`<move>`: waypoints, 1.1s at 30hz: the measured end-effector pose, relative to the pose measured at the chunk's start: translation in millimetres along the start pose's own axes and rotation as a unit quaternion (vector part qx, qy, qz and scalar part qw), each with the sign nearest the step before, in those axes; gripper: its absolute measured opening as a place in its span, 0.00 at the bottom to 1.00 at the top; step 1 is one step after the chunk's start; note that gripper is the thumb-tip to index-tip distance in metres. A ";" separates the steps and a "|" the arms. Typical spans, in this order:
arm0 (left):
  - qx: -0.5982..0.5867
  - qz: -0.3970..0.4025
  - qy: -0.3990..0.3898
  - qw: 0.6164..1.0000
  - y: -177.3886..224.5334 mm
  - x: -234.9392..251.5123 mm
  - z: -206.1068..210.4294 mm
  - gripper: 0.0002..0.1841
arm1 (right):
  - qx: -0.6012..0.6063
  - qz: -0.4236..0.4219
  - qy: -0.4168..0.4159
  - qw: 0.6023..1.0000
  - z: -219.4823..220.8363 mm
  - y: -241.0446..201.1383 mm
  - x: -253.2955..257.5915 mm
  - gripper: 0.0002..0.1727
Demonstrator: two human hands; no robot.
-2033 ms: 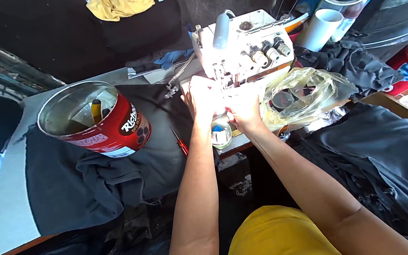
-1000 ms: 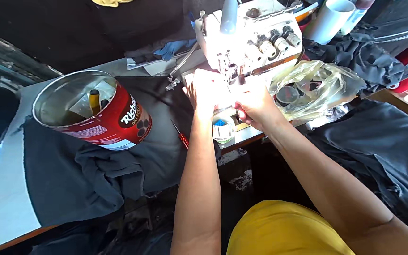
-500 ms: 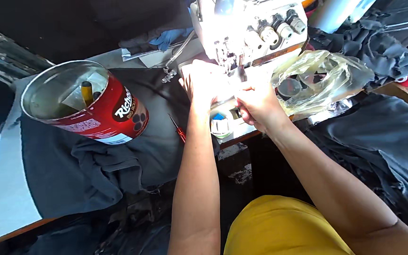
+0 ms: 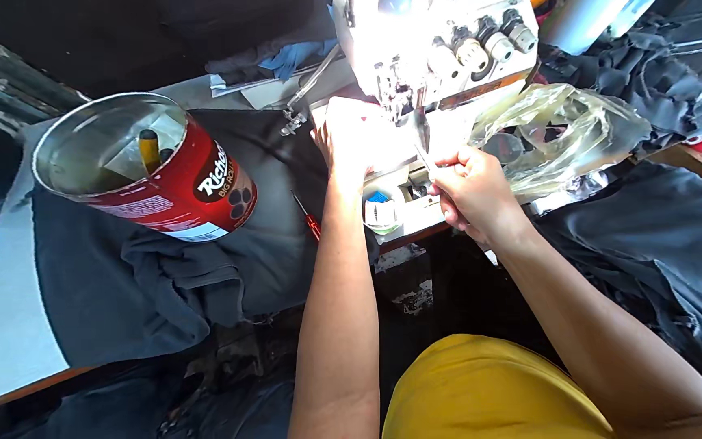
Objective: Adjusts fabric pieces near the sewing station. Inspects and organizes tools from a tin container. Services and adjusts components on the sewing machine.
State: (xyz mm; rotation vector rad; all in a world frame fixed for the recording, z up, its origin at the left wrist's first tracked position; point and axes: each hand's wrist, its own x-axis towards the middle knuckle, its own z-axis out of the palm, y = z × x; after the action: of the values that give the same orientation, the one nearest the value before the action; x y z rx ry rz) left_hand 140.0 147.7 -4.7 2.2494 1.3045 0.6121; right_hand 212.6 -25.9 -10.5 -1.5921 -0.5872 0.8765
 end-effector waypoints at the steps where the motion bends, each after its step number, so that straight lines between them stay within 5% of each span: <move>1: -0.007 0.008 0.004 1.000 -1.5 -0.4 0.7 0.11 | -0.003 -0.004 -0.002 1.000 -2.5 0.6 -1.6 0.11; 5: -0.017 0.037 0.021 0.999 -9.1 0.7 2.9 0.09 | -0.030 -0.019 0.002 0.999 -13.2 3.9 -2.4 0.12; 12: 0.018 0.038 -0.070 0.997 -7.0 5.3 -4.4 0.12 | -0.036 -0.032 0.014 0.999 -28.0 10.3 -1.0 0.13; 33: 0.028 -0.017 -0.027 0.999 -1.8 6.6 1.1 0.14 | -0.027 -0.014 0.009 0.999 -32.0 19.6 -2.1 0.13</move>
State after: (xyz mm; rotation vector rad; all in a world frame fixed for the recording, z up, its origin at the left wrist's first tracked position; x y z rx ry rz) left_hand 142.4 154.1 -5.6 2.2664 1.3464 0.5055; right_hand 235.2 -50.7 -27.5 -1.6344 -0.6239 0.8300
